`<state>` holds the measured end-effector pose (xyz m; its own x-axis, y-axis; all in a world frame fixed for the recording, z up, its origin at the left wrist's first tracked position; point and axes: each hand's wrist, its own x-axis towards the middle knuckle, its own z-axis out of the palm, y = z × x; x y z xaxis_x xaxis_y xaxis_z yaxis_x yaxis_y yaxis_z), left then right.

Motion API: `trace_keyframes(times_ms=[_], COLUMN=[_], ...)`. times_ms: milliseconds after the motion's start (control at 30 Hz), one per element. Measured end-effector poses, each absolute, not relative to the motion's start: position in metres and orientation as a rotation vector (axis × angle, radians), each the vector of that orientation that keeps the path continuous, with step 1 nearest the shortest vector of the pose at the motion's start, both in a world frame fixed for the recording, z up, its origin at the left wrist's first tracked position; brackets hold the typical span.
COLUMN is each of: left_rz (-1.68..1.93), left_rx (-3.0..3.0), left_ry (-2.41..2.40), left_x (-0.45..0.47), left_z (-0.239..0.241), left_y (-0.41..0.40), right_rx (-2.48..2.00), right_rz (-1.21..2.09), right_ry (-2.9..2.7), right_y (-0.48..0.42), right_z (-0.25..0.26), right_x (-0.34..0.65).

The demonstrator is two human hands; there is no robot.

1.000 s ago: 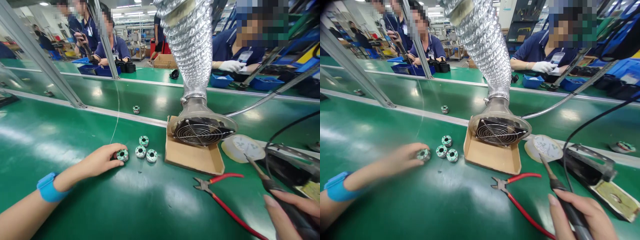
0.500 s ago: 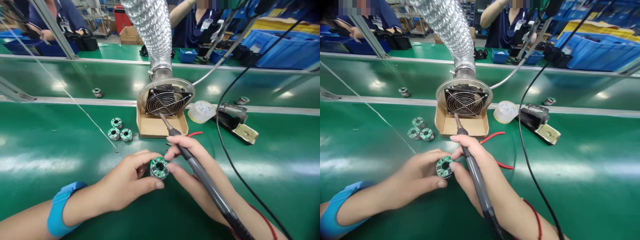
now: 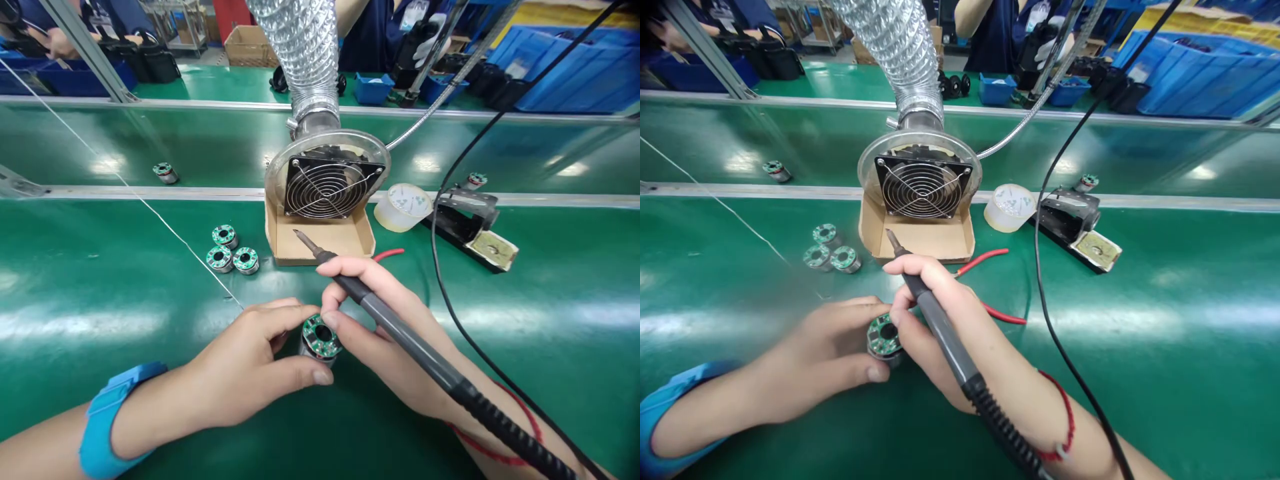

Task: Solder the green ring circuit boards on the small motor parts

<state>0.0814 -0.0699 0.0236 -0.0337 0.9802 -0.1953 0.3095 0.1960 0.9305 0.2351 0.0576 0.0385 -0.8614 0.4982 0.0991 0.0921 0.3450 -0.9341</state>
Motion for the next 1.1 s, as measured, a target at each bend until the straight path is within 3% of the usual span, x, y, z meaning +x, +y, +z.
trace_keyframes(times_ms=[233, 567, 833, 1100], left_rz=[0.838, 0.925, 1.292, 0.972], left_rx=[1.372, 1.1, 0.992, 1.679], left_ry=[1.588, 1.773, 1.364, 1.899], left_x=[0.081, 0.077, 0.084, 0.069], left_z=[0.011, -0.012, -0.007, 0.001], left_y=[-0.066, -0.056, -0.066, -0.068], right_rx=[-0.411, -0.401, -0.269, -0.593], right_rz=[1.353, 0.704, 0.893, 0.909], right_ry=[-2.303, -2.606, -2.352, -2.104], right_y=[0.055, 0.052, 0.032, 0.045], right_z=[0.019, -0.02, -0.011, -0.01], right_x=[0.238, 0.231, 0.223, 0.236])
